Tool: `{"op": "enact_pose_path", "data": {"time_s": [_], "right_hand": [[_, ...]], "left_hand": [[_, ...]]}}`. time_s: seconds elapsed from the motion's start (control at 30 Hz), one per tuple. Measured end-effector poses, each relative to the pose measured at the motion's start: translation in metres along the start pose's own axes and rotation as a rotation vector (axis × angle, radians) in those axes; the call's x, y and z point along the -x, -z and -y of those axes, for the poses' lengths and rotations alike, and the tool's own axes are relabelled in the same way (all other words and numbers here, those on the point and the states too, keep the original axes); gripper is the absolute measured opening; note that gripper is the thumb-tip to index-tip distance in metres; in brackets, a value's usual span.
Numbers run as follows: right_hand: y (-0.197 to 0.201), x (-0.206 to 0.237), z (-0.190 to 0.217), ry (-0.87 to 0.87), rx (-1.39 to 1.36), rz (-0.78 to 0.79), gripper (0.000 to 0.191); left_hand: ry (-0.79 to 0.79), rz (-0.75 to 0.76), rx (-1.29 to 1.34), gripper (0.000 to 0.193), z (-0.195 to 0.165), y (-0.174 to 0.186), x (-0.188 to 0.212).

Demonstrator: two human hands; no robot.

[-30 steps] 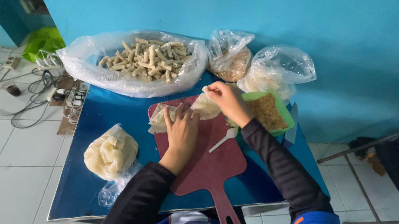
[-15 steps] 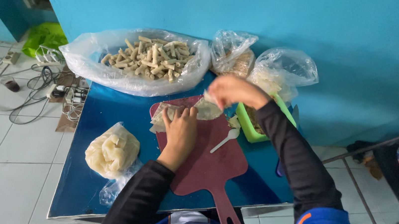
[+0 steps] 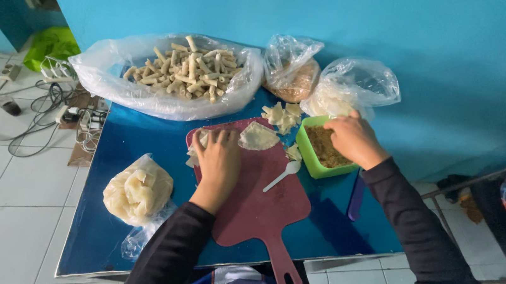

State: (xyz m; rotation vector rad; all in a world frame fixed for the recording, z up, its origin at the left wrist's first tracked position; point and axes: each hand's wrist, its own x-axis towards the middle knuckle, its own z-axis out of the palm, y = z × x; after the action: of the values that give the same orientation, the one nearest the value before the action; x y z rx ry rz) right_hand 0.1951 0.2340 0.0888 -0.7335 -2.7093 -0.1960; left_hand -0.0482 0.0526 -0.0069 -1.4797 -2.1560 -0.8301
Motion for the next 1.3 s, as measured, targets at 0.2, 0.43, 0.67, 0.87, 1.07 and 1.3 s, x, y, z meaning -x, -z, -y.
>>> {"op": "enact_pose_path", "data": {"time_s": [0.2, 0.43, 0.67, 0.87, 1.07, 1.3], "right_hand": [[-0.022, 0.002, -0.003, -0.074, -0.155, 0.277, 0.017], [-0.023, 0.004, 0.005, -0.230, -0.283, 0.285, 0.015], [-0.024, 0.009, -0.006, -0.104, -0.284, 0.042, 0.016], [-0.001, 0.006, -0.002, -0.137, -0.246, 0.005, 0.014], [0.017, -0.040, 0.044, 0.088, -0.328, -0.138, 0.019], [-0.066, -0.083, 0.158, 0.312, -0.551, -0.128, 0.007]], "left_hand": [[0.037, -0.012, 0.001, 0.026, 0.028, 0.028, -0.005], [0.293, 0.072, 0.279, 0.017, 0.065, 0.070, 0.003], [0.272, 0.147, 0.230, 0.013, 0.072, 0.052, 0.032], [0.335, 0.206, 0.122, 0.025, 0.066, 0.033, 0.037], [0.379, 0.214, 0.057, 0.029, 0.071, 0.026, 0.034], [0.386, 0.242, 0.169, 0.030, 0.072, 0.039, 0.031]]}}
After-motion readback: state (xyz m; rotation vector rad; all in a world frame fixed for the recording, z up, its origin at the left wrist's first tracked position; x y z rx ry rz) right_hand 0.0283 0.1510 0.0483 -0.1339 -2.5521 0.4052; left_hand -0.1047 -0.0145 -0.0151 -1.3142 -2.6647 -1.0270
